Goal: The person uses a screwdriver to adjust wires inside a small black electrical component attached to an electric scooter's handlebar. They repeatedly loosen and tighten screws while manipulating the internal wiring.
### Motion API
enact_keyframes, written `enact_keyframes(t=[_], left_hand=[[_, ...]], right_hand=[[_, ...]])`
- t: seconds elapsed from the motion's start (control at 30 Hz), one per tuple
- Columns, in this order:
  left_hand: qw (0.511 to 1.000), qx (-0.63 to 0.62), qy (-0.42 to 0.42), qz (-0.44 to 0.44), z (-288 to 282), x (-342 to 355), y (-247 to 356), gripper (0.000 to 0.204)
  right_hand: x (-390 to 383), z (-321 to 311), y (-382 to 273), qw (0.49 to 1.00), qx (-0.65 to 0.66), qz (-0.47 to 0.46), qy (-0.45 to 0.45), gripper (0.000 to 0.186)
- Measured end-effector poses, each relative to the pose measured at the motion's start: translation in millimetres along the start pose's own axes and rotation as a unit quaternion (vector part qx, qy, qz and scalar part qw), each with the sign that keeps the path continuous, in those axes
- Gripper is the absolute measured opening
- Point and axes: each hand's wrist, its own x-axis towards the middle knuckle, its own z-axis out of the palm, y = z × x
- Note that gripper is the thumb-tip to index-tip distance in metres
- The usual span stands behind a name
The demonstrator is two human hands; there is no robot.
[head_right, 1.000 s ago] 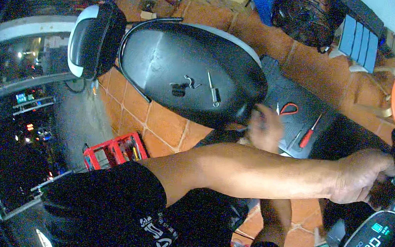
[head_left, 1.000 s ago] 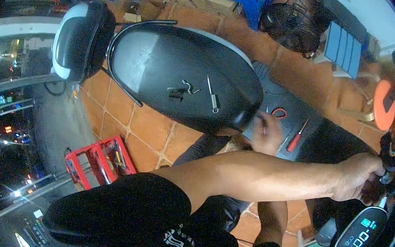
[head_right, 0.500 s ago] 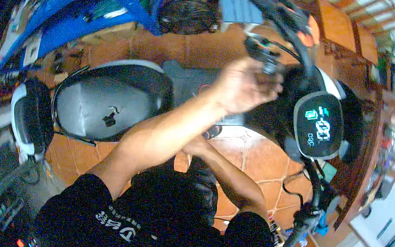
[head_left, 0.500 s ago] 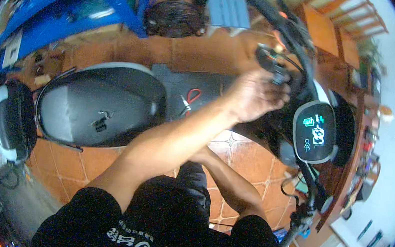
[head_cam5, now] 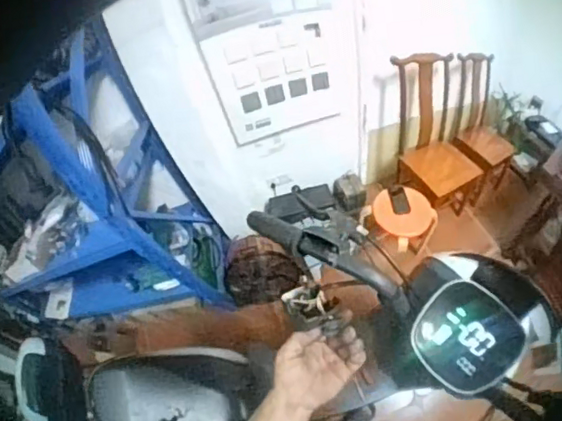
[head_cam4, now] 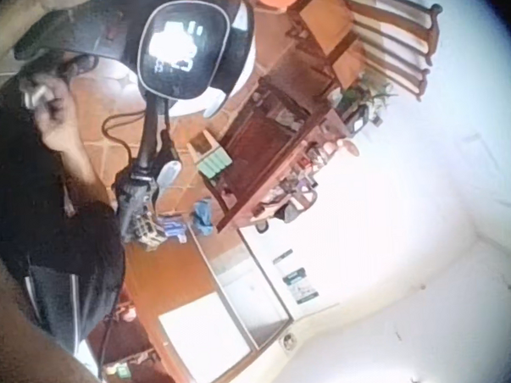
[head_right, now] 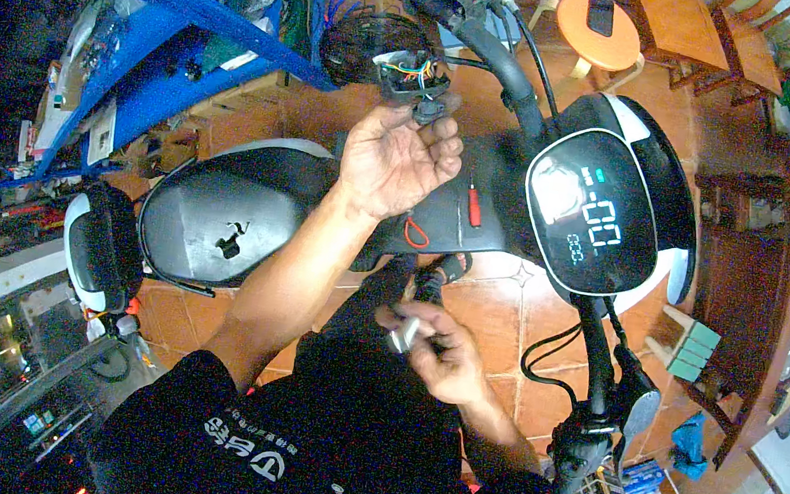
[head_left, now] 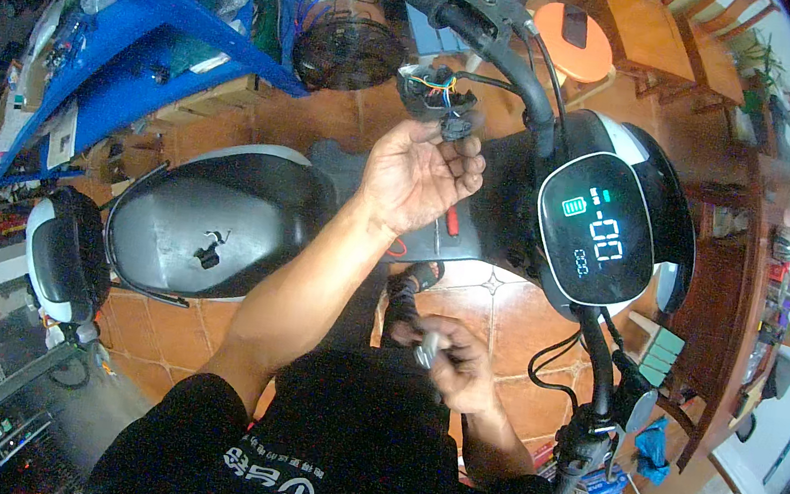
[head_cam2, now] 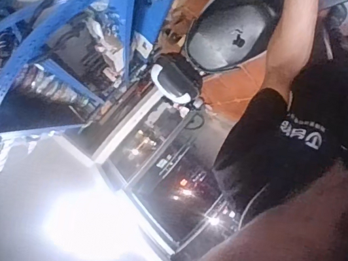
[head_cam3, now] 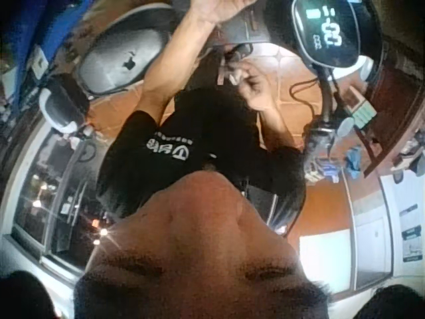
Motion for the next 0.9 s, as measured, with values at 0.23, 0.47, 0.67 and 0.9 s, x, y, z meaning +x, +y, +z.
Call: enact_keyframes(t=[0.23, 0.47, 0.67, 0.9], left_hand=[[0.999, 0.035, 0.013, -0.022, -2.9, -3.0, 8.2, 0.049], [0.996, 0.061, 0.022, -0.053, 3.3, -4.9, 13.7, 0.047], [0.993, 0.114, 0.004, -0.026, 6.3, -7.1, 18.0, 0.043], [0.981, 0.182, -0.058, -0.036, 5.2, -5.1, 21.2, 0.043]], right_hand=[[46.5, 21.3, -41.9, 0.935, -0.114, -0.276, 0.194, 0.024], [105.1, 26.0, -59.4, 0.86, -0.168, -0.342, 0.341, 0.025], [130.3, 18.4, -48.4, 0.87, -0.149, -0.337, 0.328, 0.027], [136.6, -8.8, -33.3, 0.843, -0.249, -0.357, 0.315, 0.029]])
